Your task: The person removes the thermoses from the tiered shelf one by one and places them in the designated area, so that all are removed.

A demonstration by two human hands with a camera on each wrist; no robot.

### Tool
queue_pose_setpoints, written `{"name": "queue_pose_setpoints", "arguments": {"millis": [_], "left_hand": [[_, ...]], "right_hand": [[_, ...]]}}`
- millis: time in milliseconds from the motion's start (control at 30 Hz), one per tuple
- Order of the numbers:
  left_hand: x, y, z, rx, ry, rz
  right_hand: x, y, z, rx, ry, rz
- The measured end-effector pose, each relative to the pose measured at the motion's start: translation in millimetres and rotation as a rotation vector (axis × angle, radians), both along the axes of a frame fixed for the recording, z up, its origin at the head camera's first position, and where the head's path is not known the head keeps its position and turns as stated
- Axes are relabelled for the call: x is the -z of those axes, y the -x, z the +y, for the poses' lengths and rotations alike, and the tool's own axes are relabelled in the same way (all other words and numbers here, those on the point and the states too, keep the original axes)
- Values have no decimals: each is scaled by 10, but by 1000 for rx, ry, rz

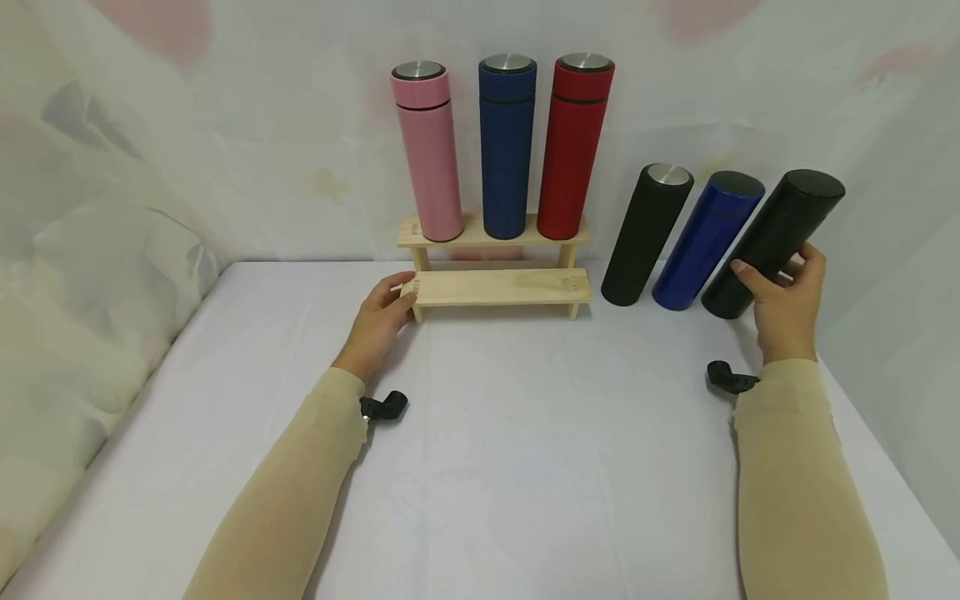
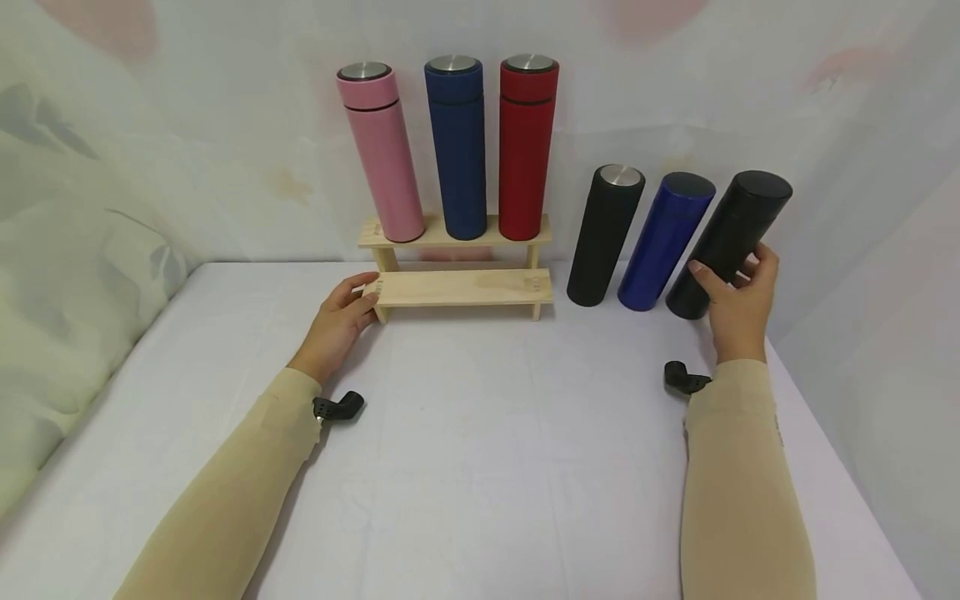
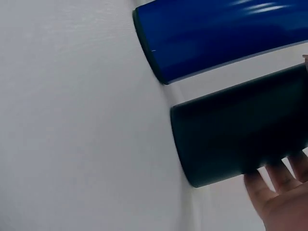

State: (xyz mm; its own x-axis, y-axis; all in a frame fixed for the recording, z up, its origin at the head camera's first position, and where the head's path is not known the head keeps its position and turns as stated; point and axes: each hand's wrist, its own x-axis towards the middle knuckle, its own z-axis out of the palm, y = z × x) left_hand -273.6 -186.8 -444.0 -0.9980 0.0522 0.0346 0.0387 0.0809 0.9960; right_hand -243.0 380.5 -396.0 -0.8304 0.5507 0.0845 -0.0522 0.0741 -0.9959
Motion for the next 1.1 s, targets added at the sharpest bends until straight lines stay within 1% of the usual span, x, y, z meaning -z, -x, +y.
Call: {"name": "queue_pose_setpoints", "arguments": {"millis": [100, 167, 333, 400, 533, 600, 700, 900, 1000, 1100], "left_hand": [[-11, -2, 4, 2, -2, 1], [-16, -1, 5, 2, -8, 4], [-22, -5, 4, 3, -12, 9], [-18, -3, -3, 4, -7, 4], [-11, -1, -14, 6, -2, -9], [-12, -5, -13, 7, -5, -12], [-15, -12, -7, 4, -8, -10], [-18, -17, -1, 1, -7, -11], [-16, -11, 3, 4, -1, -13], [-14, -8, 3, 3, 8, -14]], "right_hand": [[-69, -16, 16, 3, 20, 12], [-126, -33, 23, -4, 57, 36], [-258, -86, 22, -15, 186, 151], [-315, -118, 20, 0, 209, 177], [-478, -207, 8, 37, 204, 196], [-572, -247, -11, 42, 212, 229], [-698, -294, -67, 51, 196, 279], [-896, -387, -198, 88, 163, 380], [-975, -412, -243, 84, 167, 447], [-1034, -423, -306, 52, 169, 517]]}}
